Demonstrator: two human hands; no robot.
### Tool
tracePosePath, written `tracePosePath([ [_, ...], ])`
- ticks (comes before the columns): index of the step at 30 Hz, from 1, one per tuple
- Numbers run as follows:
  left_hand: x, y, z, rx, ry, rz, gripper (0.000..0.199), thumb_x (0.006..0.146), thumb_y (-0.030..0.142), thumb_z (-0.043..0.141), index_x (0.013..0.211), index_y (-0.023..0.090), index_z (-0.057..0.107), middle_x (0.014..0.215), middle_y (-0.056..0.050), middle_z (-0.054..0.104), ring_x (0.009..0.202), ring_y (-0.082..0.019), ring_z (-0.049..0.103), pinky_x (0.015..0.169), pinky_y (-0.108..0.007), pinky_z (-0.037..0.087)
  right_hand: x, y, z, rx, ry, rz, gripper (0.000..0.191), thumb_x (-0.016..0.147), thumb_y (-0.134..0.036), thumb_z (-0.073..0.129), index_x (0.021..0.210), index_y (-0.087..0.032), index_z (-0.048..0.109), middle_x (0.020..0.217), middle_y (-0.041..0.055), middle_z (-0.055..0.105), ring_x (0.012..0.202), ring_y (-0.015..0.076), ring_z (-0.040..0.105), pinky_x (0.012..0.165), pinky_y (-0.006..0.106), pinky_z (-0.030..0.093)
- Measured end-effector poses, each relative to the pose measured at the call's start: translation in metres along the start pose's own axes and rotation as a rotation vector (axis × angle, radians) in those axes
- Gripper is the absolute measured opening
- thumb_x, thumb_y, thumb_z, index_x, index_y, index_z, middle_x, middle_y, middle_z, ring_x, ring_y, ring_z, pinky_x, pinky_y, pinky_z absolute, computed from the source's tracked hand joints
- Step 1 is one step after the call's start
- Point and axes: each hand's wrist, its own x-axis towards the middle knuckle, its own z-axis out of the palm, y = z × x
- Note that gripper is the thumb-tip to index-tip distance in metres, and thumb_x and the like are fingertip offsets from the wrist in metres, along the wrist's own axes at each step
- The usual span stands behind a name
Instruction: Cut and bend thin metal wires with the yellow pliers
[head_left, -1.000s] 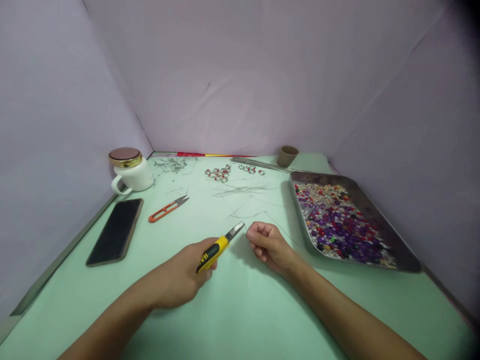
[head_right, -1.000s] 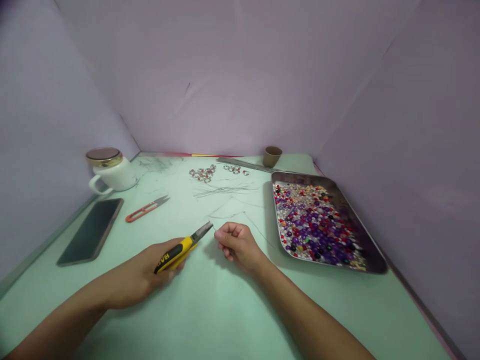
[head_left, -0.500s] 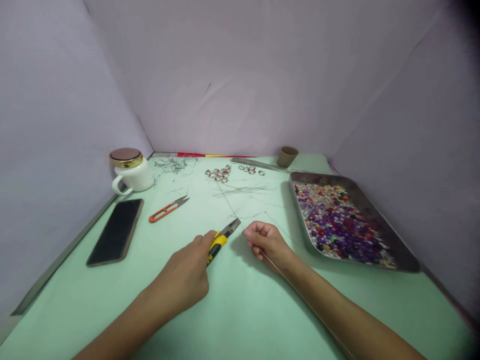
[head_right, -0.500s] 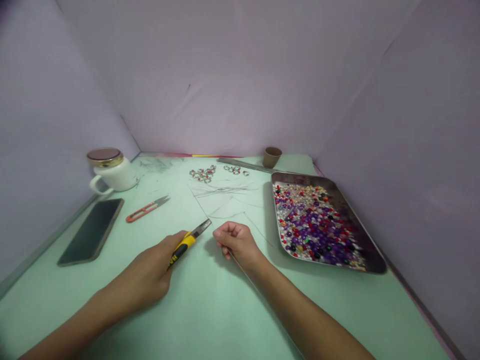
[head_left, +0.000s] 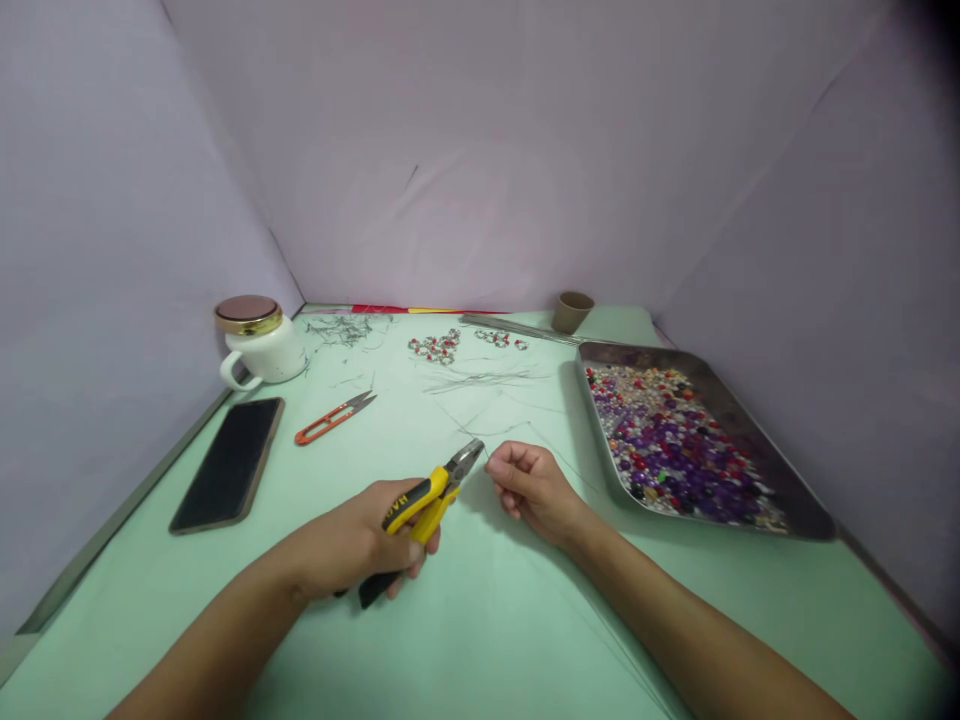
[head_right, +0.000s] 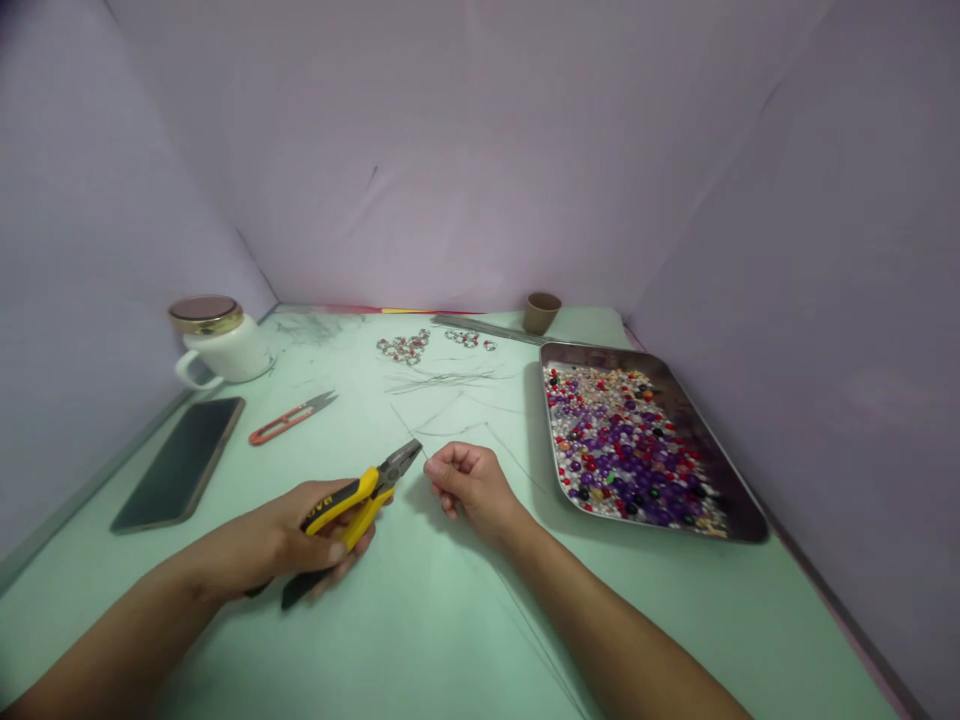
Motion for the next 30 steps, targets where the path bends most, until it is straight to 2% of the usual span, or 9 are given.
tracePosePath([
  [2, -0.001, 0.002, 0.002, 0.343, 0.177, 0.024, 0.017, 0.070, 0.018, 0.045, 0.086, 0.019, 0.048, 0.075, 0.001, 0.052, 0.065, -0.013, 0.049, 0.060, -0.027, 0.043, 0.000, 0.000, 0.000, -0.012, 0.019, 0.014, 0.024, 0.063, -0.033, 0.069, 0.062, -0.015, 0.053, 0.045, -0.0055, 0.052, 0.031, 0.0029, 0.039, 0.028, 0.013, 0.028],
  [5, 0.002, 0.000, 0.008, 0.733, 0.392, -0.003, 0.041, 0.071, 0.010, 0.039, 0.110, 0.025, 0.043, 0.092, -0.003, 0.055, 0.082, -0.019, 0.053, 0.070, -0.029, 0.041, 0.001, -0.001, 0.001, -0.028, 0.043, 0.027, 0.025, 0.061, -0.033, 0.070, 0.062, -0.015, 0.053, 0.044, -0.0057, 0.052, 0.030, 0.0026, 0.037, 0.026, 0.013, 0.027],
  [8, 0.011, -0.007, 0.016, 1.082, 0.512, -0.137, 0.064, 0.064, 0.000, 0.037, 0.124, 0.024, 0.032, 0.096, -0.007, 0.053, 0.078, -0.022, 0.053, 0.062, -0.030, 0.040, 0.001, -0.003, 0.002, -0.041, 0.069, 0.046, 0.025, 0.060, -0.032, 0.071, 0.062, -0.014, 0.054, 0.044, -0.0057, 0.052, 0.030, 0.0025, 0.037, 0.026, 0.013, 0.028],
  [12, 0.021, -0.012, 0.025, 1.336, 0.622, -0.161, 0.070, 0.062, -0.005, 0.033, 0.128, 0.015, 0.028, 0.098, -0.012, 0.051, 0.083, -0.026, 0.050, 0.062, -0.033, 0.039, 0.002, -0.003, 0.003, -0.045, 0.094, 0.054, 0.025, 0.059, -0.032, 0.071, 0.062, -0.014, 0.055, 0.044, -0.0057, 0.052, 0.030, 0.0024, 0.037, 0.026, 0.013, 0.029],
  [16, 0.014, -0.006, 0.021, 0.934, 0.499, -0.086, 0.055, 0.066, 0.001, 0.038, 0.118, 0.020, 0.038, 0.095, -0.008, 0.054, 0.080, -0.021, 0.053, 0.064, -0.028, 0.040, 0.002, 0.000, 0.001, -0.043, 0.057, 0.025, 0.024, 0.061, -0.032, 0.070, 0.063, -0.014, 0.055, 0.044, -0.0061, 0.051, 0.031, 0.0026, 0.038, 0.028, 0.013, 0.029],
  [21, -0.001, 0.004, 0.006, 0.238, 0.172, -0.035, 0.014, 0.068, 0.015, 0.044, 0.081, 0.019, 0.047, 0.068, 0.002, 0.051, 0.057, -0.012, 0.048, 0.053, -0.025, 0.042, 0.002, 0.004, -0.001, -0.050, -0.006, -0.023, 0.022, 0.064, -0.031, 0.069, 0.065, -0.015, 0.054, 0.045, -0.0059, 0.052, 0.033, 0.0032, 0.040, 0.031, 0.014, 0.031],
  [25, -0.002, 0.003, -0.001, -0.271, -0.081, -0.015, 0.022, 0.063, 0.020, 0.053, 0.082, 0.018, 0.042, 0.074, 0.001, 0.050, 0.058, -0.012, 0.051, 0.044, -0.022, 0.040, 0.002, 0.004, -0.001, -0.042, -0.028, -0.043, 0.022, 0.065, -0.032, 0.068, 0.065, -0.015, 0.054, 0.047, -0.0055, 0.052, 0.034, 0.0032, 0.042, 0.033, 0.014, 0.032],
  [27, -0.002, 0.000, -0.001, -0.318, -0.104, -0.005, 0.025, 0.063, 0.022, 0.054, 0.084, 0.018, 0.041, 0.076, 0.000, 0.050, 0.060, -0.013, 0.051, 0.044, -0.022, 0.040, 0.001, 0.003, -0.001, -0.041, -0.025, -0.038, 0.022, 0.065, -0.032, 0.068, 0.064, -0.015, 0.054, 0.046, -0.0055, 0.052, 0.034, 0.0032, 0.041, 0.032, 0.014, 0.032],
  [30, -0.001, -0.001, 0.000, 0.016, 0.041, -0.033, 0.014, 0.067, 0.020, 0.048, 0.081, 0.018, 0.044, 0.070, 0.002, 0.049, 0.056, -0.011, 0.048, 0.048, -0.024, 0.042, 0.001, 0.002, 0.001, -0.050, 0.009, -0.016, 0.022, 0.064, -0.031, 0.068, 0.063, -0.015, 0.053, 0.044, -0.0060, 0.051, 0.033, 0.0032, 0.039, 0.030, 0.014, 0.029],
])
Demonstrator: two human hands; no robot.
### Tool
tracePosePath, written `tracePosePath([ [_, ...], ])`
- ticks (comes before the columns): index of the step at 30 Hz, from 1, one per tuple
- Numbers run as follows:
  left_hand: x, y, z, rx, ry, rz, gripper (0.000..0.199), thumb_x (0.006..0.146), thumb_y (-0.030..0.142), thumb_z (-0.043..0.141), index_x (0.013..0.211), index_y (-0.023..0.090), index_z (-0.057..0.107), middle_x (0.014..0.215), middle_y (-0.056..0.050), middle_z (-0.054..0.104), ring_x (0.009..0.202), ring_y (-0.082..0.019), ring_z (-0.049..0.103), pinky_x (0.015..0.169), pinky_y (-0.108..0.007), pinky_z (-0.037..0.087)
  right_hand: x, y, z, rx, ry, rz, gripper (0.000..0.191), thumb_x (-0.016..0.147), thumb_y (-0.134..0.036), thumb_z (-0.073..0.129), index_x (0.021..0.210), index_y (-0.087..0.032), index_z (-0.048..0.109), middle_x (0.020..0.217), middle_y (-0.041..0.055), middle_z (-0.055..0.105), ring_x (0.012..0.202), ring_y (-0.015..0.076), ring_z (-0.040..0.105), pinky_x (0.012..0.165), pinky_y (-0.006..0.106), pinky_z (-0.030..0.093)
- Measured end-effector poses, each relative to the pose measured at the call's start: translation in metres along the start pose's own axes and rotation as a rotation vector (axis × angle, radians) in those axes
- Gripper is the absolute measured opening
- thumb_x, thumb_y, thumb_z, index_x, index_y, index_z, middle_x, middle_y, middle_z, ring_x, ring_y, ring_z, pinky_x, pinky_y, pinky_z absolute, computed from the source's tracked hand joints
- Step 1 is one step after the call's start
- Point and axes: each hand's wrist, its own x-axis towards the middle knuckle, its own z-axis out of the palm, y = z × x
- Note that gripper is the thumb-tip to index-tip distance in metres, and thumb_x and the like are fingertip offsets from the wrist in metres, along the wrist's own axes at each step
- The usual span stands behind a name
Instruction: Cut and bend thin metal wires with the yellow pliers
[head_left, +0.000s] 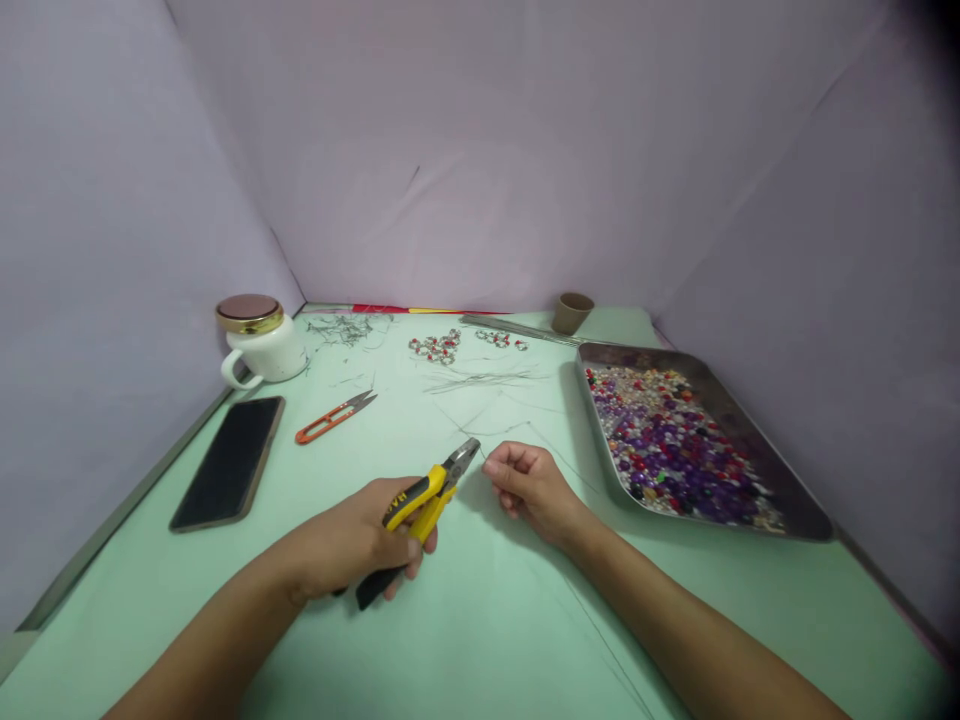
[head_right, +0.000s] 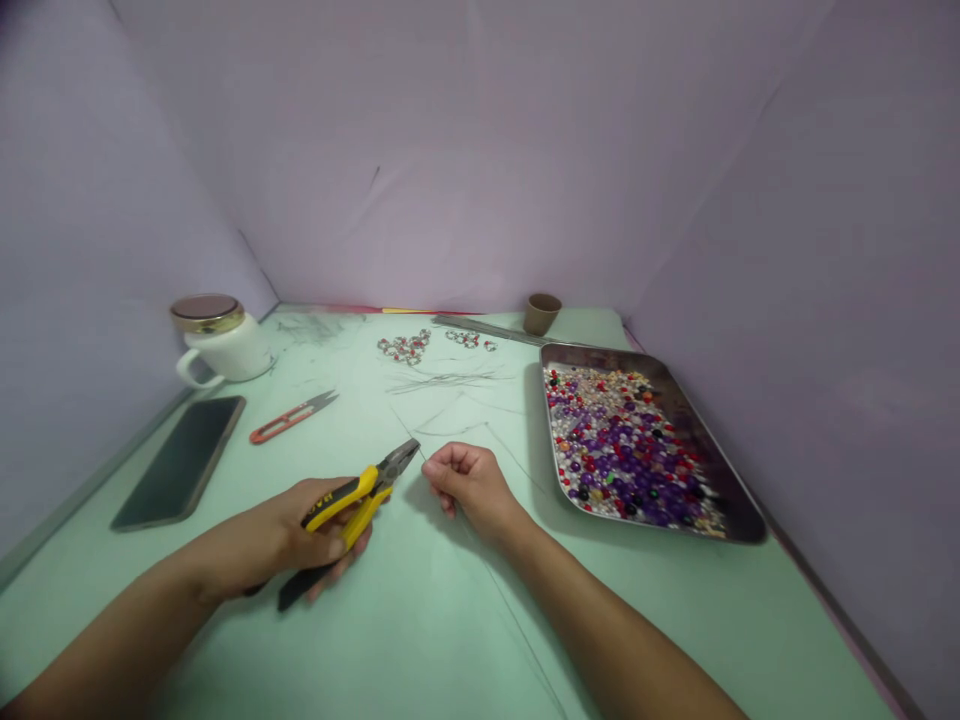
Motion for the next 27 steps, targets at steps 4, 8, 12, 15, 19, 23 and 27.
tracePosePath([
  [4, 0.000, 0.002, 0.006, 0.597, 0.292, 0.016, 0.029, 0.071, 0.012, 0.040, 0.097, 0.022, 0.048, 0.080, -0.001, 0.055, 0.071, -0.016, 0.052, 0.063, -0.027, 0.042, -0.001, -0.001, 0.002, -0.023, 0.045, 0.012, 0.023, 0.062, -0.030, 0.069, 0.060, -0.015, 0.052, 0.043, -0.0068, 0.049, 0.031, 0.0029, 0.036, 0.027, 0.014, 0.027],
  [8, 0.006, 0.002, 0.018, 1.070, 0.456, -0.182, 0.061, 0.066, 0.003, 0.038, 0.123, 0.025, 0.033, 0.094, -0.006, 0.055, 0.071, -0.020, 0.055, 0.057, -0.028, 0.039, 0.000, -0.001, 0.001, -0.024, 0.058, 0.000, 0.022, 0.062, -0.030, 0.068, 0.060, -0.015, 0.052, 0.042, -0.0071, 0.047, 0.031, 0.0027, 0.034, 0.027, 0.013, 0.026],
  [12, 0.015, -0.002, 0.027, 1.332, 0.567, -0.195, 0.067, 0.063, -0.002, 0.035, 0.127, 0.018, 0.029, 0.096, -0.010, 0.052, 0.082, -0.023, 0.052, 0.058, -0.028, 0.039, 0.001, -0.001, 0.002, -0.004, 0.076, 0.001, 0.021, 0.062, -0.030, 0.068, 0.062, -0.015, 0.053, 0.044, -0.0064, 0.049, 0.032, 0.0028, 0.035, 0.027, 0.014, 0.026],
  [15, 0.016, -0.004, 0.027, 1.267, 0.568, -0.191, 0.069, 0.064, -0.001, 0.036, 0.129, 0.018, 0.026, 0.100, -0.011, 0.052, 0.084, -0.023, 0.052, 0.060, -0.029, 0.040, 0.001, -0.001, 0.002, 0.006, 0.080, -0.003, 0.022, 0.062, -0.030, 0.068, 0.062, -0.015, 0.053, 0.045, -0.0061, 0.049, 0.032, 0.0027, 0.035, 0.028, 0.014, 0.026],
  [19, 0.007, 0.000, 0.017, 0.781, 0.422, -0.035, 0.048, 0.068, 0.006, 0.039, 0.113, 0.022, 0.041, 0.094, -0.006, 0.055, 0.081, -0.019, 0.053, 0.068, -0.029, 0.042, -0.001, -0.001, 0.001, 0.018, 0.057, -0.003, 0.023, 0.063, -0.032, 0.069, 0.064, -0.015, 0.053, 0.045, -0.0062, 0.049, 0.032, 0.0031, 0.037, 0.029, 0.014, 0.027],
  [23, 0.000, 0.004, 0.006, 0.176, 0.114, 0.022, 0.015, 0.068, 0.012, 0.043, 0.082, 0.018, 0.047, 0.071, 0.001, 0.051, 0.058, -0.012, 0.049, 0.054, -0.025, 0.043, -0.001, 0.000, -0.001, 0.028, 0.013, -0.030, 0.023, 0.064, -0.033, 0.068, 0.065, -0.015, 0.054, 0.045, -0.0062, 0.049, 0.033, 0.0035, 0.038, 0.031, 0.015, 0.028],
  [27, 0.000, 0.000, 0.000, -0.376, -0.143, 0.016, 0.026, 0.065, 0.018, 0.053, 0.090, 0.018, 0.044, 0.076, -0.001, 0.050, 0.059, -0.012, 0.051, 0.044, -0.022, 0.040, 0.000, 0.000, 0.000, 0.046, -0.003, -0.042, 0.023, 0.064, -0.033, 0.069, 0.063, -0.015, 0.054, 0.045, -0.0055, 0.050, 0.034, 0.0042, 0.039, 0.033, 0.016, 0.029],
])
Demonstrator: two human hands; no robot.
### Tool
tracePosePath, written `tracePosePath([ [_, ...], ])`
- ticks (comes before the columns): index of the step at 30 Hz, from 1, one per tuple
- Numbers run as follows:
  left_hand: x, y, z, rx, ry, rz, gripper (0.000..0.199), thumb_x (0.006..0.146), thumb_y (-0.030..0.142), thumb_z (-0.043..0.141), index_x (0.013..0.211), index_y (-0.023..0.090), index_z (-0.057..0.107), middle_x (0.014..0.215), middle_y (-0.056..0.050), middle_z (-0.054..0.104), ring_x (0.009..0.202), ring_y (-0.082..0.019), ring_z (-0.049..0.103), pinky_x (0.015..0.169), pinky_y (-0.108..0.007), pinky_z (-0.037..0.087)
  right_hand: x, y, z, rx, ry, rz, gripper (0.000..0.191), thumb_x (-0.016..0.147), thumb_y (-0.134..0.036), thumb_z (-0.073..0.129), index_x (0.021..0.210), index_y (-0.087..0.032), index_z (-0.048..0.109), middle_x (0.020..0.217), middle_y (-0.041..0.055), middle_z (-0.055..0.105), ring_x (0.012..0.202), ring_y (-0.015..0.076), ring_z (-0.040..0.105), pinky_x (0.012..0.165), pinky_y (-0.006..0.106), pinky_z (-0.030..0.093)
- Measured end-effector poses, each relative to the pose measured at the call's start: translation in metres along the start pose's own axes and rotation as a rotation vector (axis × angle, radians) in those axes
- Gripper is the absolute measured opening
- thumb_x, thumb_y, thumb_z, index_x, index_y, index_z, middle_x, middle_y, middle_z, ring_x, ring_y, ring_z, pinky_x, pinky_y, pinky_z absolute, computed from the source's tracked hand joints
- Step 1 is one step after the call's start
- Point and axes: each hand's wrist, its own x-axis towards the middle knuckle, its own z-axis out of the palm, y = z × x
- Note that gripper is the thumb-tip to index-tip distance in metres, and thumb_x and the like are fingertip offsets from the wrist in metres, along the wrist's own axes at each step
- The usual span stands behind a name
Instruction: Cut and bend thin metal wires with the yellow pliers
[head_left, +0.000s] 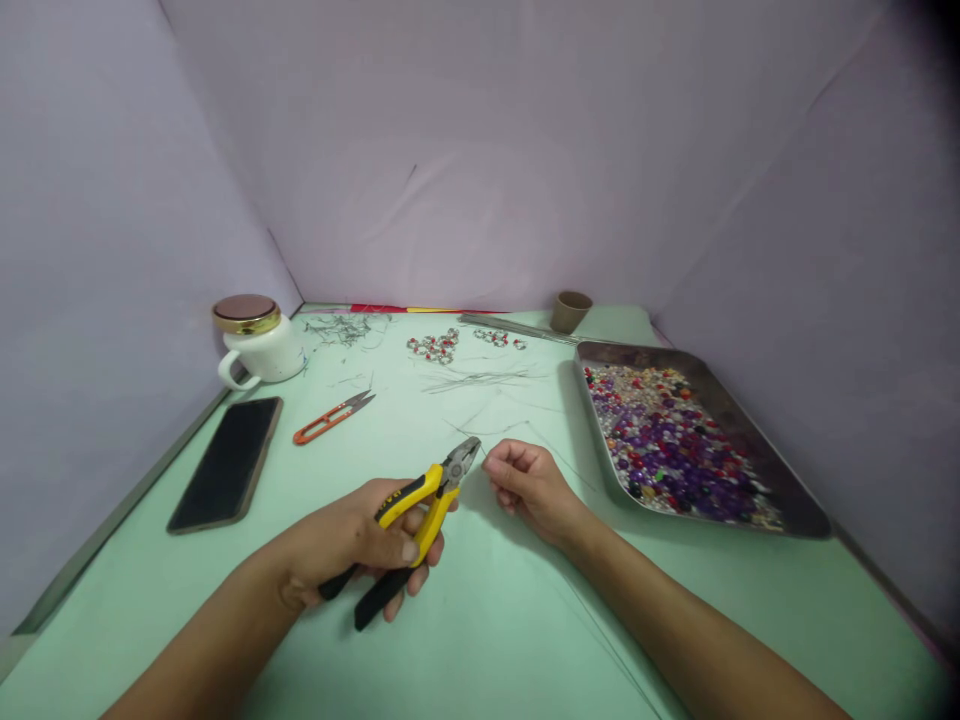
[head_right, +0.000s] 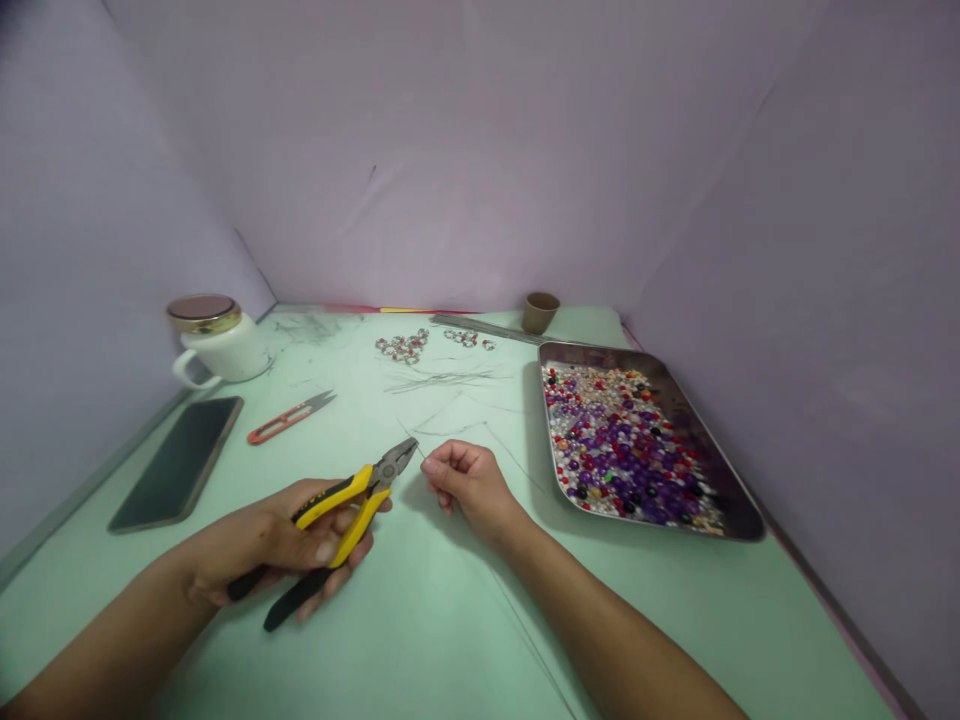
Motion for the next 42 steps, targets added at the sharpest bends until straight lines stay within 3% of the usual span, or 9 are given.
tracePosePath([
  [5, 0.002, -0.002, -0.003, -0.067, -0.047, 0.010, 0.030, 0.065, 0.022, 0.054, 0.092, 0.018, 0.043, 0.078, -0.001, 0.049, 0.060, -0.013, 0.050, 0.042, -0.022, 0.040, 0.000, -0.002, 0.001, 0.005, 0.016, 0.023, 0.024, 0.063, -0.034, 0.068, 0.062, -0.016, 0.053, 0.044, -0.0058, 0.050, 0.032, 0.0039, 0.038, 0.031, 0.015, 0.029],
  [9, 0.000, 0.002, 0.003, 0.522, 0.215, 0.011, 0.011, 0.069, 0.017, 0.046, 0.080, 0.019, 0.047, 0.070, 0.002, 0.050, 0.058, -0.012, 0.048, 0.051, -0.024, 0.041, -0.001, -0.004, 0.001, -0.021, 0.033, 0.054, 0.024, 0.062, -0.033, 0.069, 0.060, -0.015, 0.052, 0.042, -0.0064, 0.050, 0.030, 0.0032, 0.036, 0.027, 0.014, 0.026],
  [14, 0.005, -0.001, 0.013, 1.222, 0.561, -0.060, 0.050, 0.070, 0.008, 0.038, 0.118, 0.025, 0.039, 0.095, -0.006, 0.056, 0.076, -0.021, 0.055, 0.065, -0.031, 0.040, -0.001, -0.005, 0.002, -0.025, 0.074, 0.088, 0.027, 0.059, -0.033, 0.071, 0.058, -0.015, 0.051, 0.040, -0.0072, 0.049, 0.027, 0.0022, 0.032, 0.024, 0.014, 0.023],
  [19, 0.016, -0.008, 0.020, 1.592, 0.704, -0.161, 0.066, 0.065, -0.001, 0.031, 0.128, 0.018, 0.029, 0.098, -0.012, 0.052, 0.080, -0.025, 0.054, 0.058, -0.031, 0.039, 0.001, -0.006, 0.003, 0.004, 0.092, 0.079, 0.027, 0.058, -0.033, 0.071, 0.059, -0.015, 0.051, 0.041, -0.0071, 0.049, 0.028, 0.0023, 0.032, 0.025, 0.013, 0.024],
  [23, 0.013, -0.007, 0.017, 1.384, 0.664, -0.079, 0.060, 0.067, 0.003, 0.035, 0.125, 0.019, 0.032, 0.096, -0.011, 0.053, 0.078, -0.023, 0.054, 0.061, -0.032, 0.040, 0.001, -0.004, 0.001, 0.017, 0.081, 0.070, 0.027, 0.059, -0.034, 0.071, 0.060, -0.015, 0.052, 0.042, -0.0070, 0.049, 0.030, 0.0025, 0.034, 0.026, 0.014, 0.025],
  [29, 0.001, -0.001, 0.005, 0.506, 0.202, 0.044, 0.010, 0.073, 0.017, 0.043, 0.082, 0.018, 0.046, 0.069, 0.001, 0.051, 0.056, -0.012, 0.049, 0.050, -0.024, 0.042, 0.000, -0.001, -0.001, 0.009, 0.007, 0.015, 0.025, 0.063, -0.035, 0.069, 0.063, -0.015, 0.053, 0.045, -0.0057, 0.050, 0.033, 0.0040, 0.039, 0.032, 0.015, 0.030],
  [34, 0.001, -0.003, 0.005, -0.061, -0.049, 0.047, 0.033, 0.067, 0.023, 0.053, 0.097, 0.018, 0.041, 0.080, -0.002, 0.048, 0.060, -0.012, 0.050, 0.040, -0.020, 0.039, 0.000, -0.001, -0.002, 0.030, -0.013, -0.012, 0.024, 0.064, -0.034, 0.068, 0.063, -0.015, 0.053, 0.045, -0.0052, 0.051, 0.034, 0.0040, 0.040, 0.034, 0.016, 0.031],
  [37, 0.001, -0.002, 0.006, 0.066, 0.014, 0.038, 0.022, 0.069, 0.023, 0.051, 0.088, 0.017, 0.042, 0.075, -0.001, 0.048, 0.057, -0.011, 0.048, 0.043, -0.021, 0.040, 0.000, -0.001, -0.002, 0.026, 0.002, 0.003, 0.024, 0.064, -0.034, 0.068, 0.062, -0.015, 0.053, 0.044, -0.0057, 0.050, 0.033, 0.0039, 0.039, 0.032, 0.015, 0.031],
  [42, 0.002, 0.000, 0.013, 0.856, 0.406, 0.047, 0.022, 0.073, 0.014, 0.040, 0.093, 0.020, 0.047, 0.076, -0.001, 0.053, 0.066, -0.015, 0.049, 0.061, -0.028, 0.042, 0.000, -0.003, -0.001, 0.013, 0.032, 0.039, 0.026, 0.061, -0.035, 0.069, 0.060, -0.016, 0.052, 0.041, -0.0069, 0.049, 0.029, 0.0031, 0.035, 0.026, 0.014, 0.026],
])
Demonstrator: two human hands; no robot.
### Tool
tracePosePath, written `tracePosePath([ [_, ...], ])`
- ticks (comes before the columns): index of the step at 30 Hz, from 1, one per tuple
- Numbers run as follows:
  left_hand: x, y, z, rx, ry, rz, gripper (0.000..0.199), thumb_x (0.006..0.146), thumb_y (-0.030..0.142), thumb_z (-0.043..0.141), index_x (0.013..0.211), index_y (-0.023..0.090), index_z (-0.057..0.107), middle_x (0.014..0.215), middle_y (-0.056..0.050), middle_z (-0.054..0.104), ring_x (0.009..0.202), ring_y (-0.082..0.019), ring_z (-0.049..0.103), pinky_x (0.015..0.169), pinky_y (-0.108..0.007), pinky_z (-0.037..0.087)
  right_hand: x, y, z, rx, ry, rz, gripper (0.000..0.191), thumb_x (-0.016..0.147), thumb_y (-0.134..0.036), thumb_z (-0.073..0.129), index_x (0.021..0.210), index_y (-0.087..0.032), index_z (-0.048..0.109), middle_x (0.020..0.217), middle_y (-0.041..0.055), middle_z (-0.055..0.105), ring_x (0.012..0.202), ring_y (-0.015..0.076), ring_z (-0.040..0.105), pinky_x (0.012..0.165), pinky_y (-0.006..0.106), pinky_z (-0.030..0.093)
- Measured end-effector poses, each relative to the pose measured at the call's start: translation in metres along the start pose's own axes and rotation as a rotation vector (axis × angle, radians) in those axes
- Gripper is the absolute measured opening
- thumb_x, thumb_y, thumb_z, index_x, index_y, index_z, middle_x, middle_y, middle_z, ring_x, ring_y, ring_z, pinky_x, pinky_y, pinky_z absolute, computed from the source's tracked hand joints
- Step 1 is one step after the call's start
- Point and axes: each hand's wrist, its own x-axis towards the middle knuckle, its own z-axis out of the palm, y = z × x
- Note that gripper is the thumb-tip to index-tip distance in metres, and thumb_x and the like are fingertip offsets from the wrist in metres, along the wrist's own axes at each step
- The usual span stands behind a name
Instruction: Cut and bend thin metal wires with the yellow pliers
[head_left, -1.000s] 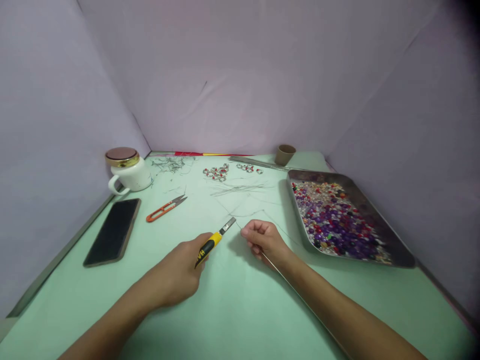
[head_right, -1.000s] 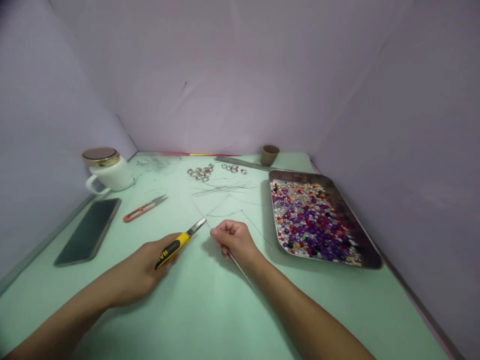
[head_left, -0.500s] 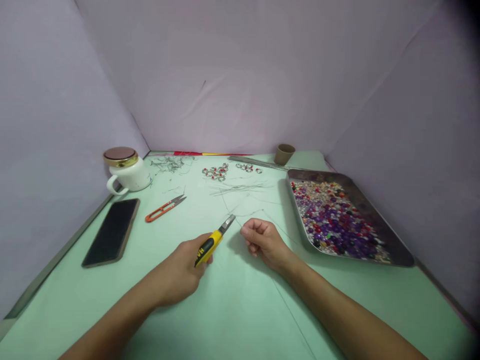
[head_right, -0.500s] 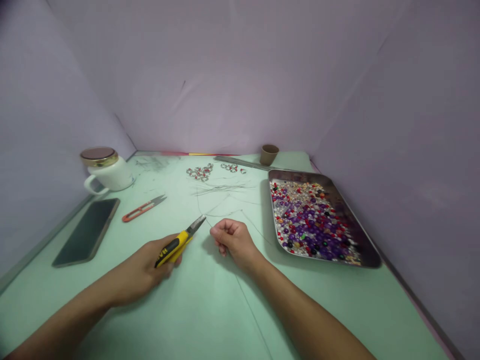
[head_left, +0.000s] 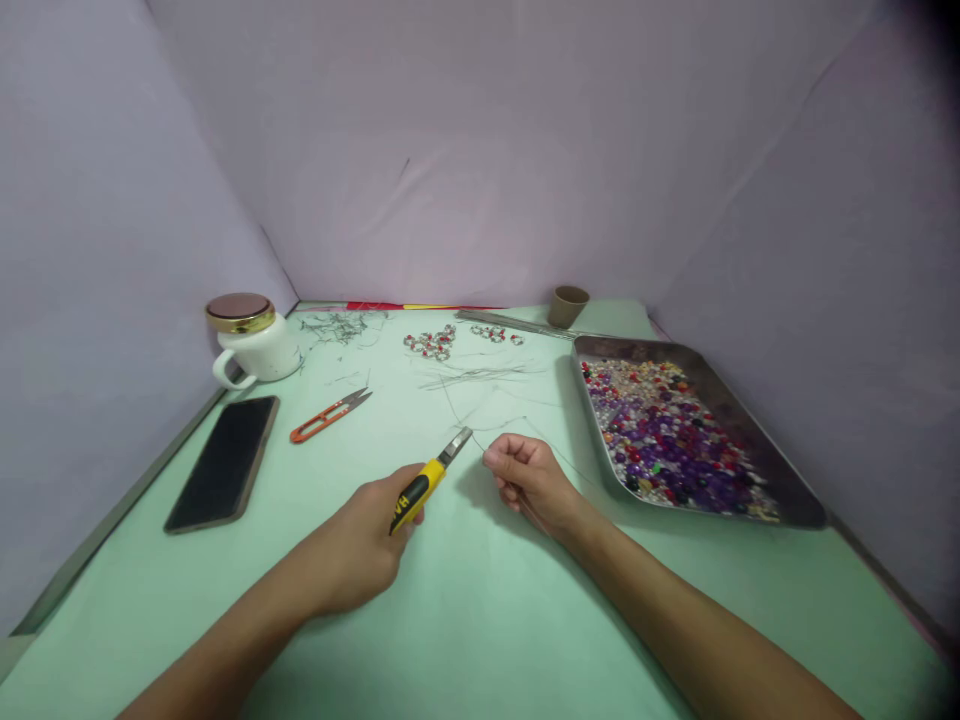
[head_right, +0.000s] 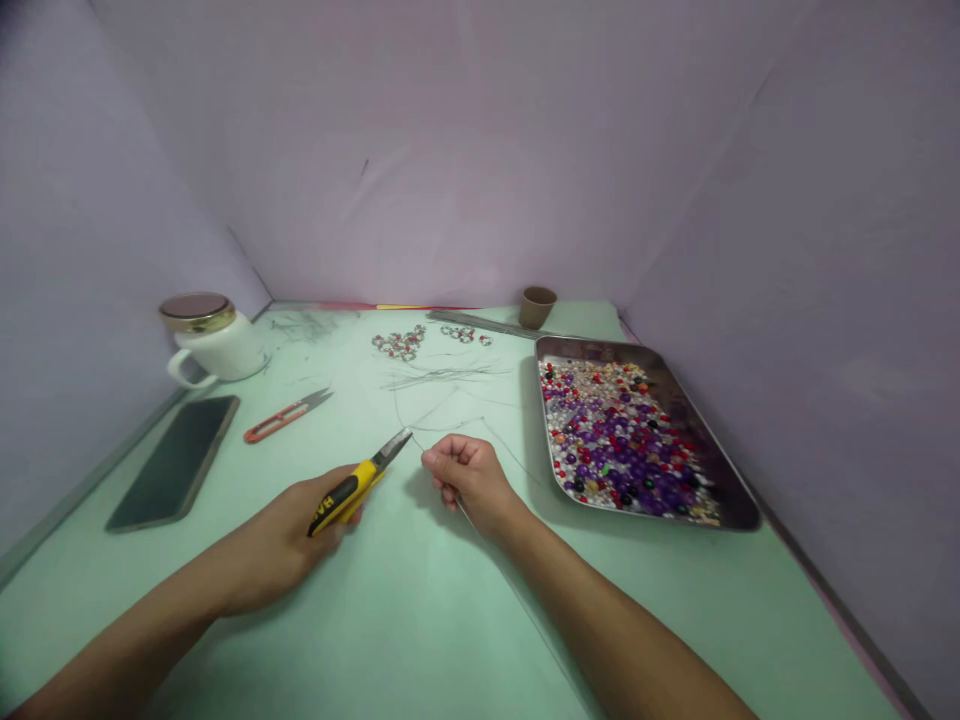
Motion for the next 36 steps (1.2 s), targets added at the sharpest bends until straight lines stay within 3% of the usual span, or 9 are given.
tracePosePath([
  [4, 0.006, 0.001, 0.013, 0.563, 0.173, -0.126, 0.061, 0.067, 0.002, 0.035, 0.125, 0.021, 0.030, 0.094, -0.009, 0.052, 0.075, -0.022, 0.052, 0.061, -0.032, 0.040, 0.000, -0.002, 0.002, -0.037, 0.038, 0.029, 0.026, 0.058, -0.033, 0.071, 0.058, -0.015, 0.052, 0.040, -0.0071, 0.049, 0.028, 0.0025, 0.033, 0.025, 0.014, 0.025],
  [6, 0.010, 0.000, 0.020, 0.751, 0.214, -0.150, 0.067, 0.064, -0.002, 0.032, 0.128, 0.017, 0.027, 0.095, -0.011, 0.051, 0.075, -0.023, 0.052, 0.058, -0.031, 0.039, 0.000, -0.002, 0.003, -0.040, 0.052, 0.031, 0.026, 0.058, -0.033, 0.071, 0.058, -0.015, 0.052, 0.041, -0.0069, 0.049, 0.028, 0.0024, 0.033, 0.025, 0.014, 0.025],
  [8, 0.012, -0.001, 0.022, 0.800, 0.237, -0.153, 0.069, 0.062, -0.004, 0.032, 0.128, 0.016, 0.026, 0.096, -0.012, 0.050, 0.076, -0.022, 0.051, 0.059, -0.030, 0.038, 0.001, -0.002, 0.004, -0.038, 0.054, 0.029, 0.026, 0.058, -0.033, 0.071, 0.058, -0.015, 0.052, 0.041, -0.0068, 0.049, 0.029, 0.0024, 0.034, 0.025, 0.014, 0.026],
  [11, 0.010, -0.003, 0.017, 0.581, 0.179, -0.123, 0.061, 0.065, 0.000, 0.035, 0.123, 0.019, 0.031, 0.093, -0.010, 0.052, 0.078, -0.021, 0.052, 0.062, -0.030, 0.039, 0.001, -0.002, 0.003, -0.043, 0.035, 0.031, 0.025, 0.059, -0.032, 0.071, 0.059, -0.015, 0.053, 0.042, -0.0066, 0.050, 0.030, 0.0026, 0.035, 0.026, 0.014, 0.027],
  [14, 0.005, -0.002, 0.004, 0.192, 0.075, -0.006, 0.034, 0.072, 0.008, 0.037, 0.103, 0.020, 0.044, 0.084, -0.004, 0.054, 0.075, -0.018, 0.051, 0.067, -0.028, 0.040, 0.001, 0.001, 0.001, -0.054, -0.012, 0.011, 0.023, 0.061, -0.032, 0.070, 0.060, -0.015, 0.053, 0.043, -0.0065, 0.049, 0.031, 0.0030, 0.037, 0.028, 0.014, 0.030],
  [18, 0.000, 0.000, -0.009, -0.101, -0.089, -0.016, 0.010, 0.072, 0.015, 0.040, 0.080, 0.020, 0.044, 0.072, 0.003, 0.048, 0.060, -0.012, 0.045, 0.052, -0.022, 0.037, 0.001, 0.004, -0.001, -0.024, -0.043, -0.033, 0.021, 0.065, -0.030, 0.068, 0.063, -0.015, 0.054, 0.045, -0.0063, 0.050, 0.034, 0.0034, 0.039, 0.031, 0.014, 0.032],
  [28, 0.004, -0.003, -0.008, -0.124, -0.113, -0.007, 0.011, 0.069, 0.013, 0.041, 0.076, 0.020, 0.043, 0.068, 0.006, 0.045, 0.057, -0.009, 0.041, 0.052, -0.021, 0.035, -0.001, -0.003, 0.003, 0.006, -0.009, -0.011, 0.024, 0.064, -0.035, 0.067, 0.067, -0.014, 0.057, 0.042, -0.0075, 0.045, 0.030, 0.0028, 0.035, 0.027, 0.014, 0.028],
  [36, 0.008, -0.008, -0.003, -0.290, -0.197, -0.033, 0.016, 0.068, 0.013, 0.045, 0.082, 0.019, 0.046, 0.074, 0.004, 0.047, 0.057, -0.009, 0.042, 0.051, -0.021, 0.037, 0.000, 0.001, 0.003, -0.029, 0.099, -0.021, 0.021, 0.063, -0.032, 0.068, 0.063, -0.015, 0.055, 0.035, -0.0103, 0.038, 0.027, 0.0017, 0.028, 0.025, 0.013, 0.018],
])
